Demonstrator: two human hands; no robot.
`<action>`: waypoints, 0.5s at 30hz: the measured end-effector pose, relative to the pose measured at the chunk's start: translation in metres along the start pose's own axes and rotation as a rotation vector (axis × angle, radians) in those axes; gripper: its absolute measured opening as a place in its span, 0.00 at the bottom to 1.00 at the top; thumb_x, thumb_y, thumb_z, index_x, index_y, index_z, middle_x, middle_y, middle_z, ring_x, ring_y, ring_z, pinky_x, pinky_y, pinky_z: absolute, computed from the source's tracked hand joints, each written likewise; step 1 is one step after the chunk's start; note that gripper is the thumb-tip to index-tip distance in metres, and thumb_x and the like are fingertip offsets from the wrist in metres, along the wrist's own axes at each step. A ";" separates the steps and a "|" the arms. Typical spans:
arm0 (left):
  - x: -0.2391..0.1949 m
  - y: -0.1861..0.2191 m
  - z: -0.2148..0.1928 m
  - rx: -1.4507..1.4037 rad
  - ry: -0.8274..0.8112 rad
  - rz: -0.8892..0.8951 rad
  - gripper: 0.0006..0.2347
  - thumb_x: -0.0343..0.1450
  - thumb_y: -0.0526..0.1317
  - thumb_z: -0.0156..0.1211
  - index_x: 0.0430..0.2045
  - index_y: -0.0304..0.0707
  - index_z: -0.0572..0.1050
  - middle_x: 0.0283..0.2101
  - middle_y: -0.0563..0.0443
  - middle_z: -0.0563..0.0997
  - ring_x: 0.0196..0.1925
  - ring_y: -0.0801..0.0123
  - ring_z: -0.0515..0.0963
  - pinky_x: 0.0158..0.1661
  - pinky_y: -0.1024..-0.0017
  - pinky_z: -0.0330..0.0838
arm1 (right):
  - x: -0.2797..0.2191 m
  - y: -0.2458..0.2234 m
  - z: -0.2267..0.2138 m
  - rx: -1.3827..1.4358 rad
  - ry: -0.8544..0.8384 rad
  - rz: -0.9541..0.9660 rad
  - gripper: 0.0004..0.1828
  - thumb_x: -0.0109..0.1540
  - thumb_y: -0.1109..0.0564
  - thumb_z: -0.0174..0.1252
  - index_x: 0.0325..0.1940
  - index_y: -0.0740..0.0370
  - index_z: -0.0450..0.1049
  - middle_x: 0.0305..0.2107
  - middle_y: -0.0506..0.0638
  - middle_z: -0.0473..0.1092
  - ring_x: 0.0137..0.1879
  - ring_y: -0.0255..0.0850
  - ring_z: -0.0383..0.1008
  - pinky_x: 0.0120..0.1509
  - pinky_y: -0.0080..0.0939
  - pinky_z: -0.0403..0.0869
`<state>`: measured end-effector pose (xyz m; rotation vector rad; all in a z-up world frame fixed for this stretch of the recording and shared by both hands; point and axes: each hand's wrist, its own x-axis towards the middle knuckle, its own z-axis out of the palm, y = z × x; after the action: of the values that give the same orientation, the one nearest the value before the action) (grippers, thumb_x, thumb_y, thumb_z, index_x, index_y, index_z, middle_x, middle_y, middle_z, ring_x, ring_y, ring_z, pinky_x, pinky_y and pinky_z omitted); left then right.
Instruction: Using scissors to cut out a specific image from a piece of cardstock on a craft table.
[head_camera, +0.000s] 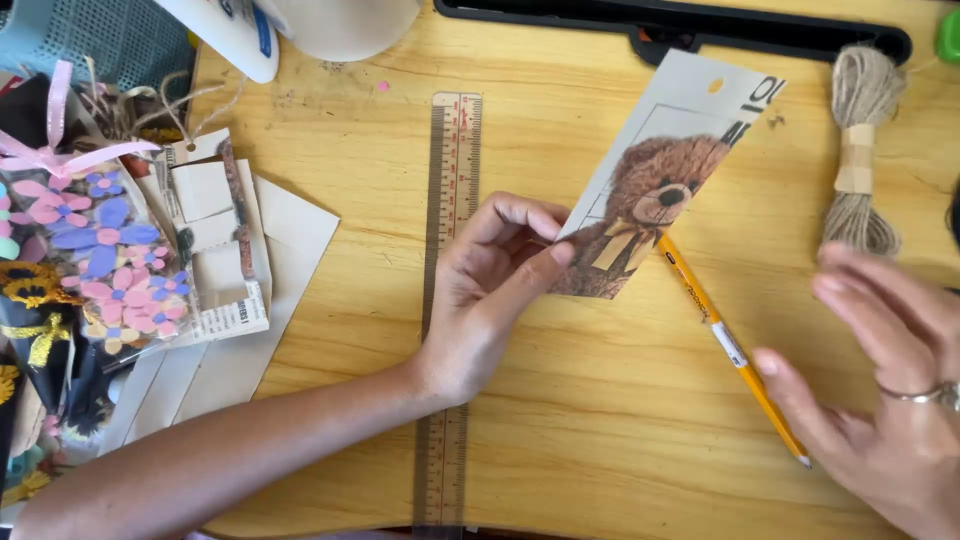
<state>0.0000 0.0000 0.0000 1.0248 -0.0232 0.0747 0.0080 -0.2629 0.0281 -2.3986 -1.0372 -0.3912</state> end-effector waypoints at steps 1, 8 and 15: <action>0.000 0.000 0.000 0.001 -0.007 0.002 0.03 0.71 0.32 0.54 0.33 0.40 0.68 0.41 0.53 0.73 0.40 0.78 0.70 0.43 0.80 0.65 | 0.001 0.002 0.003 -0.004 0.006 0.002 0.27 0.60 0.66 0.60 0.59 0.81 0.60 0.54 0.79 0.61 0.61 0.66 0.68 0.69 0.59 0.70; -0.007 0.004 0.000 0.082 -0.162 -0.031 0.04 0.71 0.32 0.52 0.32 0.40 0.65 0.44 0.46 0.76 0.44 0.74 0.74 0.43 0.76 0.70 | 0.045 -0.013 0.022 -0.165 -0.074 -0.088 0.61 0.53 0.30 0.67 0.72 0.64 0.39 0.69 0.65 0.40 0.76 0.63 0.42 0.79 0.73 0.48; -0.009 0.010 0.002 0.188 -0.342 -0.006 0.04 0.71 0.33 0.52 0.35 0.41 0.65 0.36 0.56 0.73 0.39 0.79 0.73 0.44 0.79 0.69 | 0.046 -0.022 0.039 0.069 -0.069 0.029 0.65 0.45 0.41 0.76 0.72 0.57 0.39 0.69 0.65 0.45 0.75 0.61 0.48 0.78 0.65 0.53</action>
<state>-0.0098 0.0027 0.0094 1.2162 -0.3294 -0.1061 0.0249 -0.2013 0.0232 -2.3777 -1.0282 -0.2597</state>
